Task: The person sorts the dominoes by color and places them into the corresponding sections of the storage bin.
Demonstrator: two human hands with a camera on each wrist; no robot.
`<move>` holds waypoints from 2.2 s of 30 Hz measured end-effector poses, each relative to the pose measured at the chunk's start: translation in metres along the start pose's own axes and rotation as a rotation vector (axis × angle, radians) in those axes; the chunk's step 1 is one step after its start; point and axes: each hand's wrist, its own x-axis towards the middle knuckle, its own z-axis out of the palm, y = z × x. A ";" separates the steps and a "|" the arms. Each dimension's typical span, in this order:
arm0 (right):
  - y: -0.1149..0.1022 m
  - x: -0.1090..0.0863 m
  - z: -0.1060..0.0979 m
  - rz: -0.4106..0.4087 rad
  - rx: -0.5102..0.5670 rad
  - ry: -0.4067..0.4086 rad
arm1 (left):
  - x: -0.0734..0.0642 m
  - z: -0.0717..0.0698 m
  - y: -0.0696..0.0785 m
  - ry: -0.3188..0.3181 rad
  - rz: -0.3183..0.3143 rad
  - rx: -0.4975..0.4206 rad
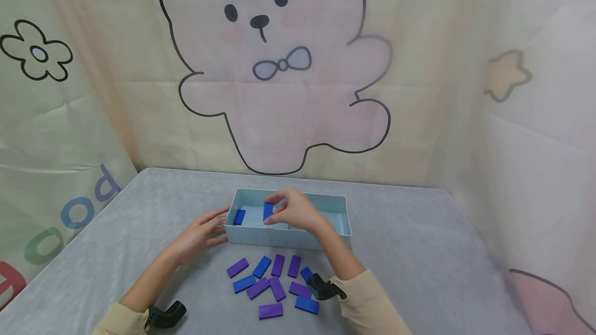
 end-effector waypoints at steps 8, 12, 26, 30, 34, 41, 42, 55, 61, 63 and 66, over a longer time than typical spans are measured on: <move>0.000 0.009 0.004 0.015 -0.003 0.020 | 0.000 0.000 0.001 -0.003 0.002 -0.004; 0.001 0.014 0.006 0.027 0.001 0.030 | 0.000 0.000 0.001 0.001 -0.001 -0.002; 0.008 0.037 0.021 0.049 0.014 0.080 | 0.001 0.000 0.000 -0.002 -0.004 -0.003; 0.012 0.043 0.027 0.076 0.017 0.102 | 0.000 0.000 0.000 0.000 -0.004 0.002; 0.014 0.047 0.032 0.095 0.014 0.122 | 0.000 0.000 0.000 0.000 0.000 0.005; 0.016 0.054 0.038 0.108 0.002 0.131 | -0.001 0.000 0.001 -0.015 0.005 0.004; 0.016 0.055 0.039 0.108 -0.002 0.130 | -0.001 0.000 0.001 -0.017 0.006 0.003; 0.019 0.067 0.050 0.124 -0.062 0.141 | -0.001 -0.001 -0.001 -0.026 0.008 -0.003; 0.022 0.071 0.055 0.148 -0.069 0.149 | 0.000 -0.002 -0.001 -0.024 0.007 -0.003; 0.022 0.072 0.057 0.154 -0.065 0.150 | 0.000 -0.001 -0.001 -0.022 0.005 0.000; 0.023 0.072 0.058 0.165 -0.047 0.143 | 0.000 -0.001 -0.001 -0.020 0.003 0.001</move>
